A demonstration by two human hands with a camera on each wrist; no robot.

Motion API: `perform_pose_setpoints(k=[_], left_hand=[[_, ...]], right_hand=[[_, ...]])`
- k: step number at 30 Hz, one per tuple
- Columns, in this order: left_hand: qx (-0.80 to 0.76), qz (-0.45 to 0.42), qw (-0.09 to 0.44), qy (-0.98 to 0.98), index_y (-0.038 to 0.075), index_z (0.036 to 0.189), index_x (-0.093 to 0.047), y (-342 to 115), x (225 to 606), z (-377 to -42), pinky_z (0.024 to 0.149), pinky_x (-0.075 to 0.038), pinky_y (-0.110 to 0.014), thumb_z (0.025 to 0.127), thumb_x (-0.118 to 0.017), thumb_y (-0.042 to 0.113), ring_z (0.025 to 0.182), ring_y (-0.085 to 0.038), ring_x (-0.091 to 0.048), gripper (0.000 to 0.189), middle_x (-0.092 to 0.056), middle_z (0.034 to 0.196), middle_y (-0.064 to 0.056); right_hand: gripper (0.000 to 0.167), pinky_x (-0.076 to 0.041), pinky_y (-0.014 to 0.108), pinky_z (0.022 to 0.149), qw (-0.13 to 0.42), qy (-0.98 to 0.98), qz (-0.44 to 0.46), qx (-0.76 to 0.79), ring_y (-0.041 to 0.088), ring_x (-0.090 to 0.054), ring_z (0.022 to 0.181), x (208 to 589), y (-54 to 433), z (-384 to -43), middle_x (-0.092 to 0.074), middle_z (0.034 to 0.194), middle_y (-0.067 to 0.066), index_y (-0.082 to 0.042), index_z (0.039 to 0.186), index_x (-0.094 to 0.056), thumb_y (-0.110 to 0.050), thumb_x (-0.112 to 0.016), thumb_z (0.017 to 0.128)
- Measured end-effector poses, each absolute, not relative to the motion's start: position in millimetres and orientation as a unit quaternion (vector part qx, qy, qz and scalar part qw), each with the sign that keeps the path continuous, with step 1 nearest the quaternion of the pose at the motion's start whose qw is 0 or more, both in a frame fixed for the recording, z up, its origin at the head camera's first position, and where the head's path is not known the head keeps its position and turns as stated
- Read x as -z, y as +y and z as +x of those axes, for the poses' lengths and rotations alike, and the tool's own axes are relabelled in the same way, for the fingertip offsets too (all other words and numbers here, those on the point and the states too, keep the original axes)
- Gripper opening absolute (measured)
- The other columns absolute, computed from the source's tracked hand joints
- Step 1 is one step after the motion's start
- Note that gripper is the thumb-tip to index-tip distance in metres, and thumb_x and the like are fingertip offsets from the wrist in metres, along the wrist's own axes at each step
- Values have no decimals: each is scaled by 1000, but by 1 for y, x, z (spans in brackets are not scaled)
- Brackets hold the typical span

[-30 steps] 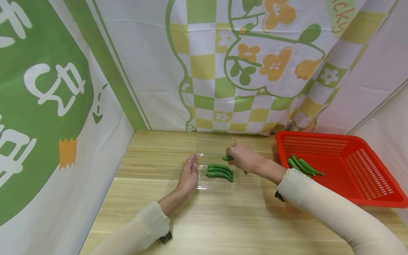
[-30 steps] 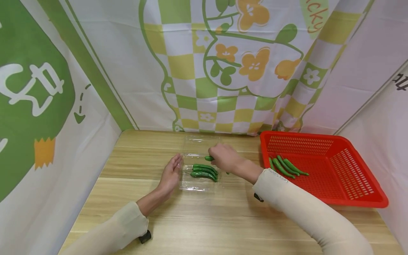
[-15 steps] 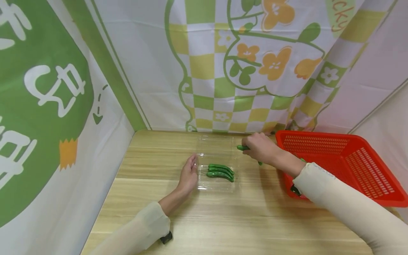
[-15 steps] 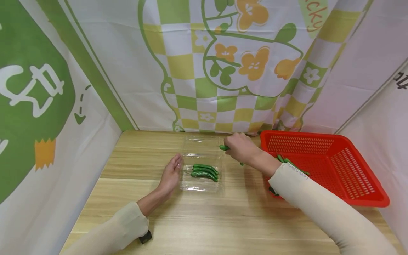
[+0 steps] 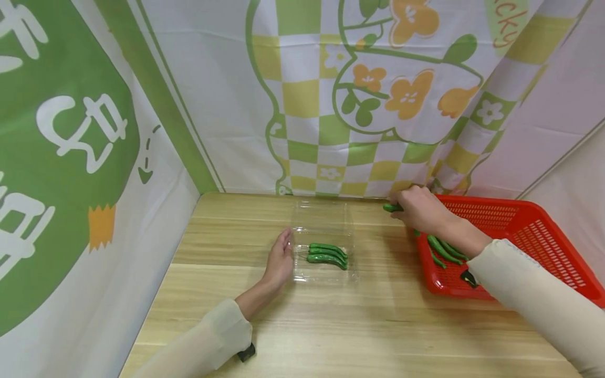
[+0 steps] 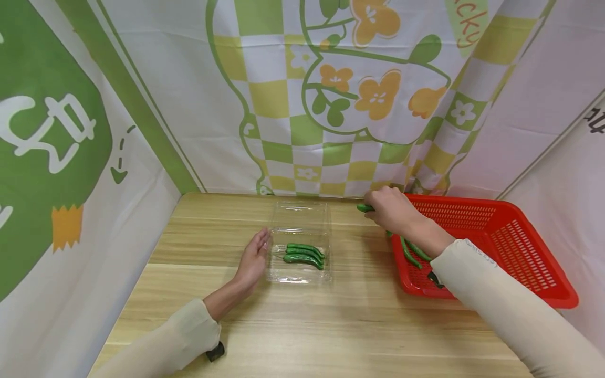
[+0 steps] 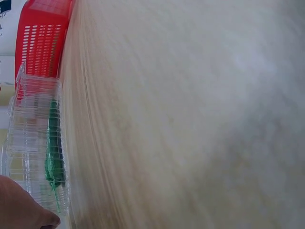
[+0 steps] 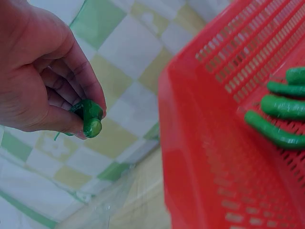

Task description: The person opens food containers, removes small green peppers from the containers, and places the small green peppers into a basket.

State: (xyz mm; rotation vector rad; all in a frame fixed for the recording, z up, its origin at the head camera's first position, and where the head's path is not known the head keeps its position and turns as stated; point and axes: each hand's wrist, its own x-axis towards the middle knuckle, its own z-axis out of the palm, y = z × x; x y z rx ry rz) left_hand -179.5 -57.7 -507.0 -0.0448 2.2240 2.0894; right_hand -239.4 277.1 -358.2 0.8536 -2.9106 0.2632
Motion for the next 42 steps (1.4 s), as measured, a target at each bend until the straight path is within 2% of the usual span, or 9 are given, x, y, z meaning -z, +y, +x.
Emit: perform_pose_setpoints(k=[3, 5, 7, 15, 25, 30, 36, 42], left_hand=[[-683, -17, 47, 729, -4, 165, -21, -58, 507, -179, 133, -17, -50, 112, -32, 0, 161, -38, -22, 54, -24, 173, -21], [-683, -17, 46, 729, -4, 165, -21, -58, 507, -179, 133, -17, -50, 112, -32, 0, 161, -38, -22, 54, -24, 173, -21], [-683, -16, 44, 729, -5, 165, -21, -58, 506, -178, 133, -18, -51, 112, -32, 1, 160, -39, -22, 54, -25, 172, -22], [-685, -16, 47, 727, -4, 165, -20, -57, 507, -178, 133, -17, -51, 113, -31, 2, 161, -38, -21, 54, -24, 173, -21], [-685, -17, 40, 728, -6, 164, -21, -58, 505, -177, 133, -17, -51, 113, -32, 1, 160, -39, -22, 53, -25, 172, -23], [-686, -15, 38, 726, -6, 164, -21, -58, 505, -177, 133, -17, -51, 113, -32, 1, 160, -40, -21, 53, -25, 172, -24], [-687, -12, 36, 726, -6, 164, -21, -57, 504, -176, 133, -17, -52, 112, -32, 0, 160, -41, -21, 53, -24, 172, -24], [-687, -15, 40, 725, -5, 165, -21, -58, 505, -177, 133, -17, -50, 113, -32, 2, 161, -38, -21, 53, -24, 173, -22]], right_hand=[[14, -56, 40, 59, 47, -960, 264, -85, 13, -60, 61, 355, 288, -242, -69, 73, 0, -9, 83, -72, -8, -86, 88], [10, -56, 42, 59, 47, -963, 252, -83, 14, -62, 62, 353, 296, -244, -73, 79, 2, -7, 90, -77, -9, -86, 88], [9, -54, 42, 59, 43, -966, 242, -82, 17, -63, 65, 353, 304, -246, -74, 81, 3, -6, 92, -77, -9, -85, 88], [21, -62, 53, 68, 41, -967, 233, -89, 32, -73, 77, 354, 330, -251, -77, 89, 13, 0, 102, -72, -8, -86, 88], [17, -63, 56, 73, 26, -972, 215, -93, 37, -75, 86, 351, 358, -260, -77, 93, 17, 3, 97, -76, -7, -86, 87], [16, -62, 55, 72, 30, -972, 214, -93, 33, -73, 80, 354, 376, -265, -76, 83, 11, 0, 88, -74, -7, -88, 85], [19, -62, 56, 71, 20, -974, 210, -88, 32, -73, 77, 360, 395, -268, -76, 81, 13, 3, 88, -73, -7, -88, 83], [21, -52, 42, 61, 24, -974, 217, -64, 15, -57, 64, 367, 412, -272, -66, 69, -3, -7, 78, -70, -13, -90, 82]])
